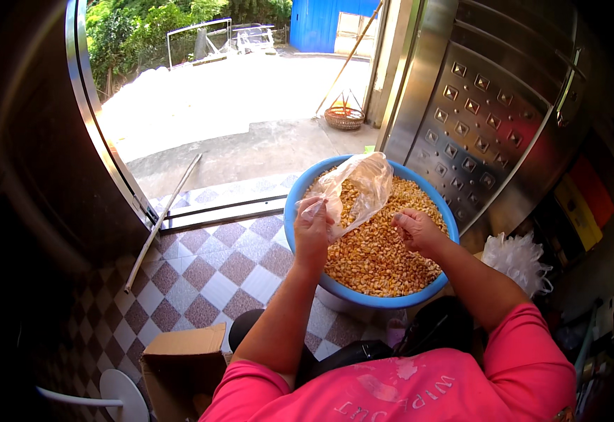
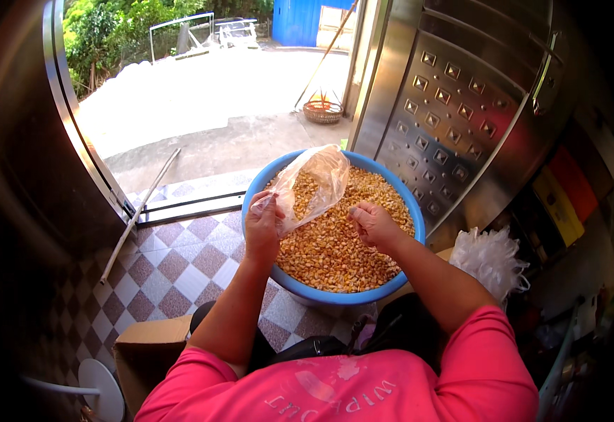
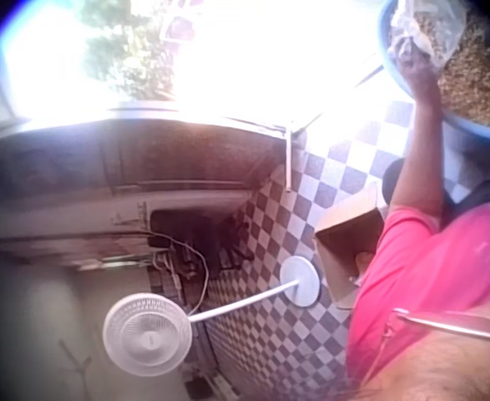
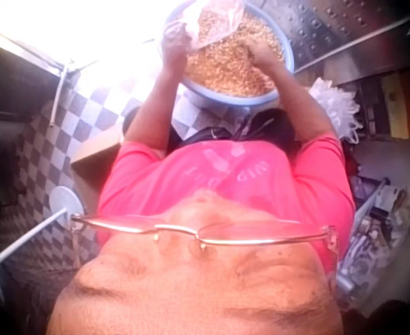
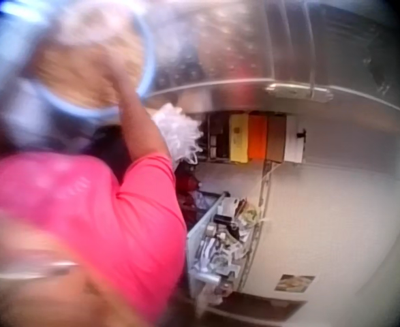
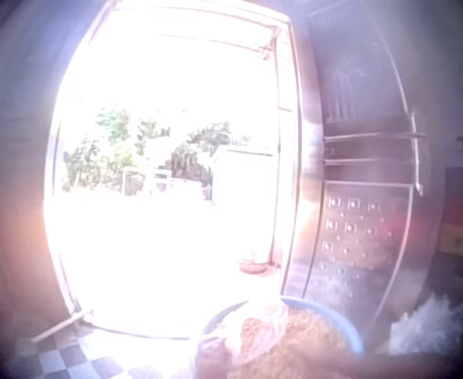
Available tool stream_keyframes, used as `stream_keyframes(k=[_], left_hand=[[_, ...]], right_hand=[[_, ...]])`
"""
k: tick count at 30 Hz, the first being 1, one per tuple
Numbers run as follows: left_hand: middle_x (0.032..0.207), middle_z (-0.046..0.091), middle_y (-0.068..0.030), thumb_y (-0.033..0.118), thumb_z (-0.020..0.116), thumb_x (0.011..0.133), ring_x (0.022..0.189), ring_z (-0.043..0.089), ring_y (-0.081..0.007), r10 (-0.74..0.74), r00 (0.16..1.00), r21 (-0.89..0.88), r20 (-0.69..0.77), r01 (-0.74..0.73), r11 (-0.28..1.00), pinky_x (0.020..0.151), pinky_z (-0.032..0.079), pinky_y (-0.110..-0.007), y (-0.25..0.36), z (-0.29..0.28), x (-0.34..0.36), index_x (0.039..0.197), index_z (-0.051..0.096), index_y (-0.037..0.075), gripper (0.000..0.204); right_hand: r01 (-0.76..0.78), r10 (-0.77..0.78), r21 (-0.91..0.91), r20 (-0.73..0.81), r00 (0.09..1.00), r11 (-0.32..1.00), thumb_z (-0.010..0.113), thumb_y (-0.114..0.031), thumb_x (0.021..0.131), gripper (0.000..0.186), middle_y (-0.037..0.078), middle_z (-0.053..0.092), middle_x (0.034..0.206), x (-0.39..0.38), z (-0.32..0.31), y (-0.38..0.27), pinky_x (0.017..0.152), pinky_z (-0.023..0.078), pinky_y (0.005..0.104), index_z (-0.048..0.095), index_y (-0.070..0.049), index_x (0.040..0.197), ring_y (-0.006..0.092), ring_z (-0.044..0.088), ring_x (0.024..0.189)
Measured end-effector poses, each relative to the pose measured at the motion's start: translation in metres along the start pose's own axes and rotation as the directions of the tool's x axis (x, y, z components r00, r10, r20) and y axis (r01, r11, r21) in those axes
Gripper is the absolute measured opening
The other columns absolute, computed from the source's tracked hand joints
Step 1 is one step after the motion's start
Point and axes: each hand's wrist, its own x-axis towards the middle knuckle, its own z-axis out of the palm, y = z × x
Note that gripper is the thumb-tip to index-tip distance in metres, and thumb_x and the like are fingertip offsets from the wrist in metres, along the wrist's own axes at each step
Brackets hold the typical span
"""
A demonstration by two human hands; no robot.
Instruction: The person scoops dried corn by hand from a large blue tub and places it into a small clear plastic bag.
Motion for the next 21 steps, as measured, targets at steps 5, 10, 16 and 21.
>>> stream_keyframes(k=[5, 10, 16, 21], left_hand=[[0.066, 0.051, -0.0002, 0.013, 0.051, 0.09, 0.048, 0.043, -0.0036, -0.027, 0.999, -0.008, 0.025, 0.027, 1.0, 0.041, 0.034, -0.017, 0.0, -0.004, -0.001, 0.107, 0.05, 0.006, 0.018], [0.064, 0.049, 0.0018, 0.014, 0.051, 0.09, 0.046, 0.04, -0.0026, -0.036, 0.999, -0.015, 0.015, 0.036, 0.999, 0.038, 0.03, -0.017, 0.001, 0.0, -0.002, 0.104, 0.05, 0.008, 0.014], [0.064, 0.049, 0.0022, 0.014, 0.049, 0.091, 0.047, 0.04, -0.0028, -0.024, 1.0, -0.006, 0.018, 0.024, 1.0, 0.039, 0.031, -0.017, 0.002, 0.0, -0.001, 0.103, 0.05, 0.008, 0.013], [0.067, 0.051, 0.0005, 0.013, 0.05, 0.091, 0.051, 0.044, -0.0033, 0.011, 1.0, -0.024, 0.027, -0.01, 1.0, 0.044, 0.035, -0.016, -0.004, -0.006, 0.002, 0.107, 0.05, 0.007, 0.017]], right_hand=[[-0.176, 0.158, 0.359, 0.081, 0.984, 0.917, 0.046, -0.019, 0.091, 0.016, 0.001, 0.046, 0.064, 0.016, 0.032, -0.044, 0.033, 0.022, 0.0175, 0.048, -0.004, 0.092, 0.0055, 0.032, 0.039], [-0.344, 0.302, 0.616, 0.176, 0.937, 0.709, 0.045, -0.02, 0.092, 0.019, 0.005, 0.049, 0.073, 0.072, 0.043, -0.054, 0.036, 0.032, 0.0161, 0.047, -0.001, 0.095, 0.0077, 0.04, 0.05], [-0.214, 0.248, 0.591, 0.024, 0.969, 0.778, 0.047, -0.018, 0.09, 0.029, 0.014, 0.049, 0.102, 0.082, 0.08, -0.059, 0.078, 0.052, 0.0386, 0.043, 0.0, 0.113, 0.0278, 0.053, 0.092], [-0.141, 0.136, 0.499, 0.047, 0.99, 0.855, 0.05, -0.018, 0.089, 0.033, 0.014, 0.041, 0.114, 0.081, 0.086, -0.058, 0.086, 0.046, 0.0429, 0.04, -0.003, 0.116, 0.0279, 0.047, 0.103]])
